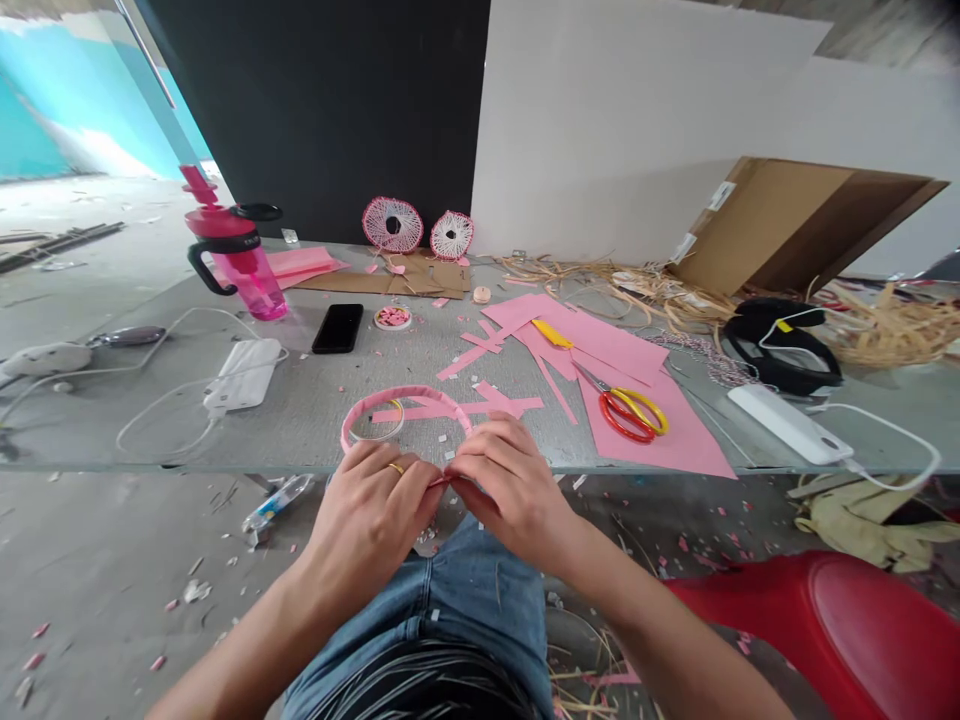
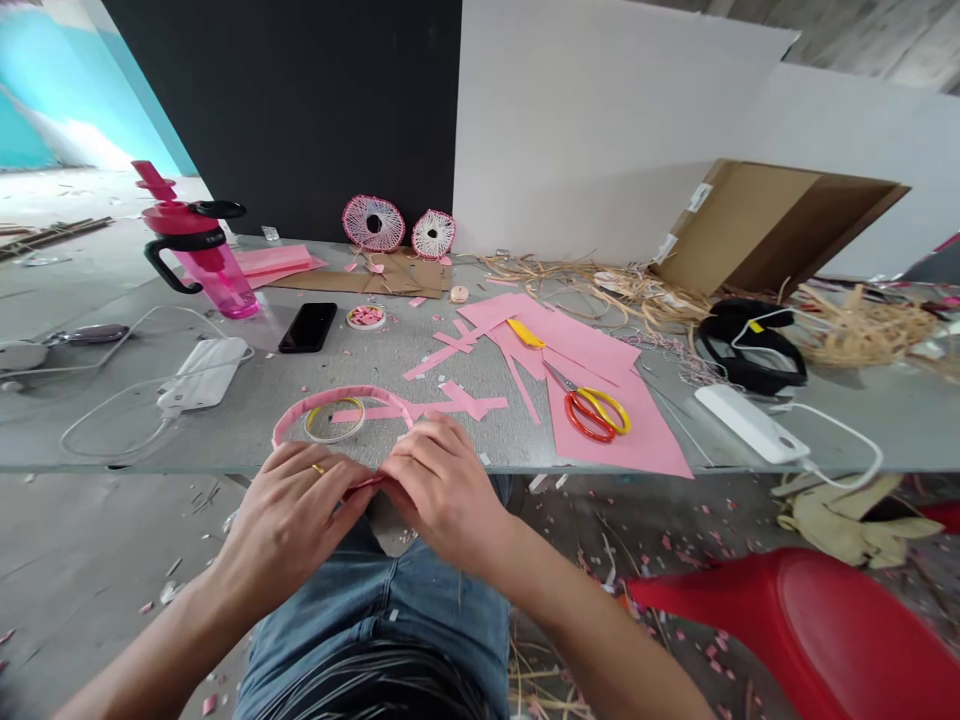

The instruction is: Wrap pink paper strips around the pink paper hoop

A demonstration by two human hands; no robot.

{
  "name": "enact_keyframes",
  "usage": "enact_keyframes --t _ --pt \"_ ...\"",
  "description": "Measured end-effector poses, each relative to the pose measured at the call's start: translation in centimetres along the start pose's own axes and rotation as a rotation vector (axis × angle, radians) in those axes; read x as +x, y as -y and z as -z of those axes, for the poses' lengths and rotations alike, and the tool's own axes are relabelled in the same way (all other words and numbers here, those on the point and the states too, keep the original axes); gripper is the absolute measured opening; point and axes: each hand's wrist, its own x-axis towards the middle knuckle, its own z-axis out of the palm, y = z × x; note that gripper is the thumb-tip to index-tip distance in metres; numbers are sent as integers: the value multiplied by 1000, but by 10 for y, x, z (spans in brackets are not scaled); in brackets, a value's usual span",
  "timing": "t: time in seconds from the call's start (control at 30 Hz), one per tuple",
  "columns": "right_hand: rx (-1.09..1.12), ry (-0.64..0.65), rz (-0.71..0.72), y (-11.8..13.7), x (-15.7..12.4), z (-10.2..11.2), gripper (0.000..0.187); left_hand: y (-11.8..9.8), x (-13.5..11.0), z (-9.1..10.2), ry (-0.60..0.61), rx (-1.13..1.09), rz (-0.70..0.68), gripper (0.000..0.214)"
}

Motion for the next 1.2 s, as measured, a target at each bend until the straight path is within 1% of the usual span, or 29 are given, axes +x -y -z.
enact_keyframes --t 0.1,0.2,0.3,0.37,0.43,0.5,0.53,0.57,0.6,0.67,0.7,0.73,0.77,0.83,0.87,0.93,1.0,1.1,1.2 --pt "-25 110 25 -1 6 7 15 2 -3 0 -11 89 -82 21" --pt "-57 158 78 -2 10 10 16 4 -5 1 -24 102 -124 18" --pt "-119 181 123 -2 11 9 18 5 -4 4 -35 81 -123 15" --pt "-134 214 126 -3 11 7 18 6 -3 4 -6 43 -110 16" --pt "-110 241 107 -3 11 6 17 7 -4 3 35 -20 -92 17" --pt "-60 242 89 -3 11 7 11 9 -6 1 56 -94 -55 17" --pt "-29 219 77 -3 10 8 13 10 -8 1 57 -131 -24 15" --pt "1 170 48 -2 9 9 19 11 -10 0 54 -170 14 13" --pt "21 89 -2 -2 7 10 24 12 -12 -1 49 -209 61 12" --pt "47 -97 -142 -3 1 11 26 13 -15 -1 35 -287 160 11" --pt "72 -140 -217 -3 -2 12 26 13 -17 -1 31 -325 202 11" --pt "115 -125 -276 -3 -4 12 28 12 -17 0 31 -360 233 11" --pt "174 -63 -310 -3 -6 12 30 12 -18 1 34 -389 253 12" --pt "309 116 -316 -1 -8 13 31 11 -18 4 46 -428 254 11" --pt "354 176 -308 0 -7 13 28 10 -18 6 50 -436 243 11" --pt "385 214 -295 4 -7 13 21 9 -20 11 54 -435 207 10" --pt "369 237 -291 9 -9 11 15 8 -24 15 63 -420 153 9" --pt "286 273 -251 17 -21 4 15 4 -31 16 103 -367 37 8" --pt "144 271 -214 25 -40 -9 17 -1 -39 11 154 -276 -74 17"
